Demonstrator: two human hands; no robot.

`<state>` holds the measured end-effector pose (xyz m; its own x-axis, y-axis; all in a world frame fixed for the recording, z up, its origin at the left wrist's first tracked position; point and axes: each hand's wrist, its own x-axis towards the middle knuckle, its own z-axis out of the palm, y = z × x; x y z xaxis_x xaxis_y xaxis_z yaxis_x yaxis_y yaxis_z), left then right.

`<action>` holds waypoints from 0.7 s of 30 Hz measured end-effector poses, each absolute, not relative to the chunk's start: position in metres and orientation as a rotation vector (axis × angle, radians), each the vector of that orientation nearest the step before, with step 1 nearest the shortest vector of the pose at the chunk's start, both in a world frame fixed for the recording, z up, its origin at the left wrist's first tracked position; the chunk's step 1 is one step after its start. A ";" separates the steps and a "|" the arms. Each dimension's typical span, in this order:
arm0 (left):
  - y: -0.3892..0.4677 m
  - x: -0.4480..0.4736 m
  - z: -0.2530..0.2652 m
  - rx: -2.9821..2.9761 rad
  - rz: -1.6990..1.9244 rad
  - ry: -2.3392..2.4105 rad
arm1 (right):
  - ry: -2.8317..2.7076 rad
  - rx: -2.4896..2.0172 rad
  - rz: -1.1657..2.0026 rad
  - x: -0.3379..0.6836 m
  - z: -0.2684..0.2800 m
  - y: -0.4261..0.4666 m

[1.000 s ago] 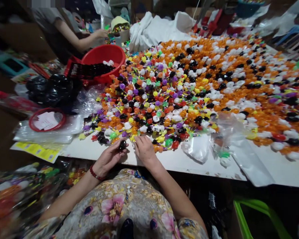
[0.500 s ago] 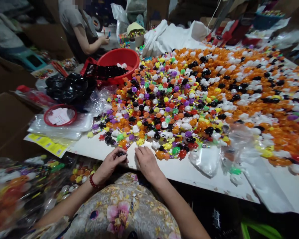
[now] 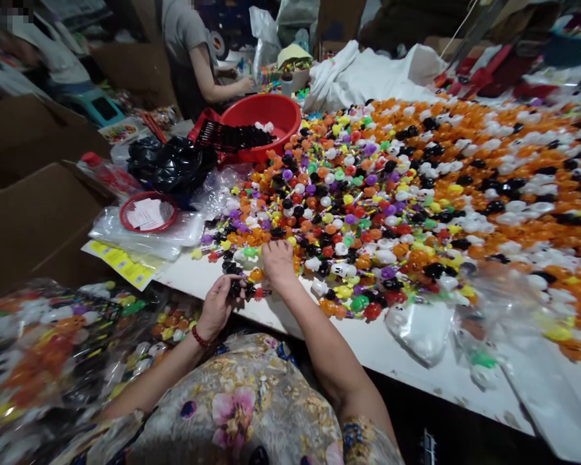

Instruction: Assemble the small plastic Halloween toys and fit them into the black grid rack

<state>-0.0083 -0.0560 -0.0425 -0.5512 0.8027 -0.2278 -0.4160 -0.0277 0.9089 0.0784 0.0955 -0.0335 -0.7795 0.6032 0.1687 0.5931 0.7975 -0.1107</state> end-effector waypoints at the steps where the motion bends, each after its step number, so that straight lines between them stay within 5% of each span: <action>1: -0.056 -0.008 -0.046 0.457 1.741 1.356 | -2.768 -0.970 0.076 0.078 -0.034 0.099; 8: -0.064 0.000 -0.059 0.502 1.865 1.509 | -2.507 -1.170 0.098 0.085 -0.028 0.123; 21: -0.063 0.001 -0.058 0.326 1.866 1.522 | -2.867 -0.691 0.092 0.099 -0.027 0.054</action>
<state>0.0007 -0.0629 -0.0580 -0.7256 0.6494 -0.2276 -0.3537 -0.0682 0.9329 0.0988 0.0542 -0.0272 -0.8732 0.4568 0.1700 0.4449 0.8894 -0.1048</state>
